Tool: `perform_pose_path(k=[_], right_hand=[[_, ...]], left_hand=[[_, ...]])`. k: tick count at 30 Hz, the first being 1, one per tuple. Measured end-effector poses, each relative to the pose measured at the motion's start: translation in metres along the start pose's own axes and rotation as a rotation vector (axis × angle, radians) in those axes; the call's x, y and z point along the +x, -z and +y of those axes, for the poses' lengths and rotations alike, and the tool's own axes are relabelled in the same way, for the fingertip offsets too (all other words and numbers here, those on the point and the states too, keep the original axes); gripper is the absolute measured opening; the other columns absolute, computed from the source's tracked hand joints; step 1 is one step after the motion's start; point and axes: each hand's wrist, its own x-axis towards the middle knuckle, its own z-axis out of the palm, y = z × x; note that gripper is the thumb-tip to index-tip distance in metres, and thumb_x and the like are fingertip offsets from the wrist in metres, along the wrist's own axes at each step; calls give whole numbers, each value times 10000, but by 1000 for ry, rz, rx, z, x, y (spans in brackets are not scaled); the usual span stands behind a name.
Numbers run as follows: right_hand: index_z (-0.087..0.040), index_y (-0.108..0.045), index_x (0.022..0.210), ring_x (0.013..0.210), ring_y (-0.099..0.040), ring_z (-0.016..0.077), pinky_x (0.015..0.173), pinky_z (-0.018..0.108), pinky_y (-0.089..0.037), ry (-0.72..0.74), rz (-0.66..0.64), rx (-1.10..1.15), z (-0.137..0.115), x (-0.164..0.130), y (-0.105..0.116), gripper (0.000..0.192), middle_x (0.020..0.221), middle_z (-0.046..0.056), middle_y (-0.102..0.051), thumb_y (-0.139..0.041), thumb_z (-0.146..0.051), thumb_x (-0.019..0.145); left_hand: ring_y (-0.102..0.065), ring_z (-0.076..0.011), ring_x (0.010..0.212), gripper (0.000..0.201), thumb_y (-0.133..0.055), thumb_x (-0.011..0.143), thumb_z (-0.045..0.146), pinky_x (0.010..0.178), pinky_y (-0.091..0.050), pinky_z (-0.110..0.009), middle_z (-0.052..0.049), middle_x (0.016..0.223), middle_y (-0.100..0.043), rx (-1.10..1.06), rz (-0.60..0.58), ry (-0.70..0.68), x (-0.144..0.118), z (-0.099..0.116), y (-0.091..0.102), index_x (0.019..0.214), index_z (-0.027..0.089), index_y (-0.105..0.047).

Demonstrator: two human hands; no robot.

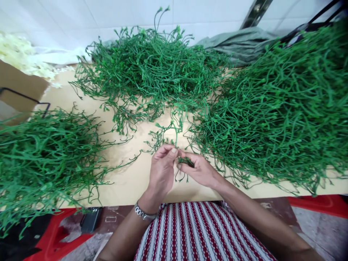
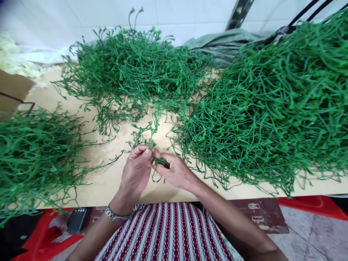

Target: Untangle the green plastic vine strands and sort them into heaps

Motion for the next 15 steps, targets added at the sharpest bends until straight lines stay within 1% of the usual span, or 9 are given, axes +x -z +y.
perform_pose_path(k=[1, 3, 5, 6, 8, 10, 12, 15], right_hand=[[-145, -535, 799, 646, -468, 93, 602, 220, -399, 10, -1, 56, -1, 0, 0, 109, 719, -11, -502, -496, -241, 766], [-146, -533, 897, 643, -481, 91, 594, 219, -403, 24, -16, 181, -1, -1, -1, 177, 742, -6, -507, -498, -251, 760], [-145, -512, 988, 590, -477, 83, 538, 206, -380, 10, -48, 298, 0, -2, -2, 251, 700, -14, -508, -493, -268, 770], [-145, -504, 1001, 544, -457, 76, 498, 198, -351, -13, -62, 343, 0, -2, -3, 259, 652, -25, -500, -486, -278, 779], [-151, -497, 992, 467, -392, 66, 442, 188, -284, -65, -71, 412, 2, -3, -5, 247, 560, -55, -458, -480, -291, 789], [-159, -505, 930, 434, -325, 55, 425, 185, -243, -100, -48, 446, 3, -3, -6, 202, 518, -78, -399, -500, -285, 772], [-163, -513, 831, 440, -290, 49, 427, 183, -226, -113, -9, 438, 3, -2, -6, 139, 522, -82, -356, -526, -270, 742], [-161, -525, 773, 461, -265, 51, 439, 184, -220, -123, 42, 396, 2, 0, -6, 125, 538, -75, -335, -541, -275, 724]], left_hand=[[-566, -103, 637, 107, -679, 649, 146, 649, -446, -222, 12, 604, -613, -46, -13, 27, 0, 1, 0, 685, 169, -580], [-566, -111, 611, 125, -667, 664, 148, 546, -444, -204, 11, 618, -608, -103, -40, 67, 1, 2, 2, 700, 176, -550], [-558, -121, 569, 124, -645, 684, 154, 429, -405, -187, 11, 647, -606, -121, -80, 99, 1, 4, 3, 713, 183, -528], [-556, -125, 558, 118, -632, 693, 155, 398, -388, -184, 11, 658, -605, -127, -103, 112, 1, 4, 3, 718, 186, -521], [-568, -131, 583, 105, -611, 707, 141, 416, -405, -190, 9, 673, -606, -139, -124, 125, 1, 4, 4, 722, 184, -516], [-580, -124, 634, 100, -599, 714, 120, 511, -446, -202, 7, 664, -607, -149, -94, 116, 1, 3, 3, 717, 174, -515], [-581, -113, 653, 104, -601, 714, 116, 584, -453, -207, 5, 651, -609, -147, -46, 113, 1, 2, 2, 710, 167, -510], [-574, -103, 630, 118, -611, 706, 125, 580, -428, -195, 3, 641, -609, -136, -7, 132, 1, 1, 0, 702, 163, -500]])
